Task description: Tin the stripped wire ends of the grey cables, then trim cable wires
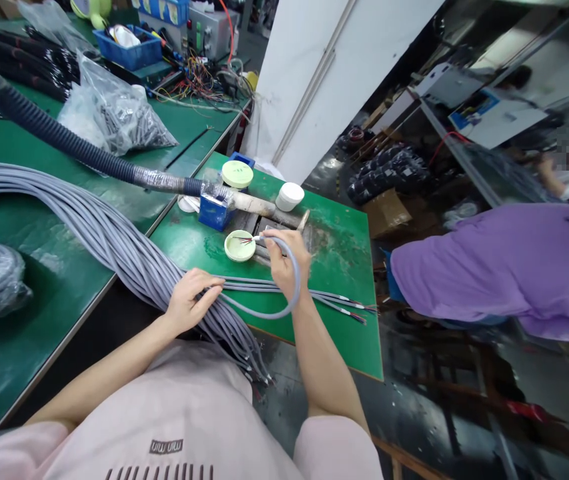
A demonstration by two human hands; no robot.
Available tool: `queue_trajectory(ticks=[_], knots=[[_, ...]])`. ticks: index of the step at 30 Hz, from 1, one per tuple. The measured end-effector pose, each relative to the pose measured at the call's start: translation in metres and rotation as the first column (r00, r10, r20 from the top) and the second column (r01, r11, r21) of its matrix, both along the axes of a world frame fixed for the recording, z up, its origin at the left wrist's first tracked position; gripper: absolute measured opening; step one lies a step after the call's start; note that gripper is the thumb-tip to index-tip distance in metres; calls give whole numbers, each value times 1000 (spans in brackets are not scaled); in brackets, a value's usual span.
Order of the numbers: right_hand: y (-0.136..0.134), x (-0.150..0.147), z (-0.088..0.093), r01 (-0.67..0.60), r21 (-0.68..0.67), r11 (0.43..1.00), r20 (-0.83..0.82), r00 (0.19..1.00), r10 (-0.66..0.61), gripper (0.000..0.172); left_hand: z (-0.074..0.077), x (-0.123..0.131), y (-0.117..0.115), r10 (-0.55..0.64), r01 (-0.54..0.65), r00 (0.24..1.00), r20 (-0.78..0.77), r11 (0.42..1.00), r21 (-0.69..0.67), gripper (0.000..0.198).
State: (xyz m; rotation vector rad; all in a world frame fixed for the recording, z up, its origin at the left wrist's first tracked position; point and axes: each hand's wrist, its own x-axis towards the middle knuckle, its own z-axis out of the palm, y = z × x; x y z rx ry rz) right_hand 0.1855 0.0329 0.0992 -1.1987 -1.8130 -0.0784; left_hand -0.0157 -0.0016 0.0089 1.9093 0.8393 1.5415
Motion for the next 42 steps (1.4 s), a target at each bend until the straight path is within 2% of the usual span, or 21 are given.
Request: queue_trajectory(ticks=[2,4,12,16,21,26,30,34,38,42], knots=[[11,1,-2,17,-31,999,4,1000,-16,20,-6,1,2,54,-45,995,-85,993,106,15],[21,1,-7,19,-49,999,21,1000,-18,20,-10,2,3,73,-52,987,-142,987,151,15],[41,-3,-18,23,-148,989,80,997,-11,22,-12,3,3,62,-35,980,-189,989,147,16],[45,-7,-20,21,-156,988,142,990,1,22,-13,4,3,68,-34,979,-193,984,175,16],[49,-9,-23,45,-163,986,202,979,-11,20,-14,4,4,35,-10,980,-195,992,128,16],[48,-8,-22,45,-166,985,197,980,-12,20,-14,4,4,48,-19,979,-197,989,145,16],[41,4,-8,70,-92,993,100,993,-61,20,-13,4,4,71,-36,979,-194,983,179,14],[37,29,1,152,-12,988,42,988,-152,20,-13,4,5,70,-31,982,-173,976,217,14],[45,55,-5,259,2,966,52,965,-259,21,-14,4,5,53,-22,988,-143,977,213,16],[62,71,-17,321,-10,947,81,944,-319,20,-13,4,5,93,-47,983,-160,962,268,16]])
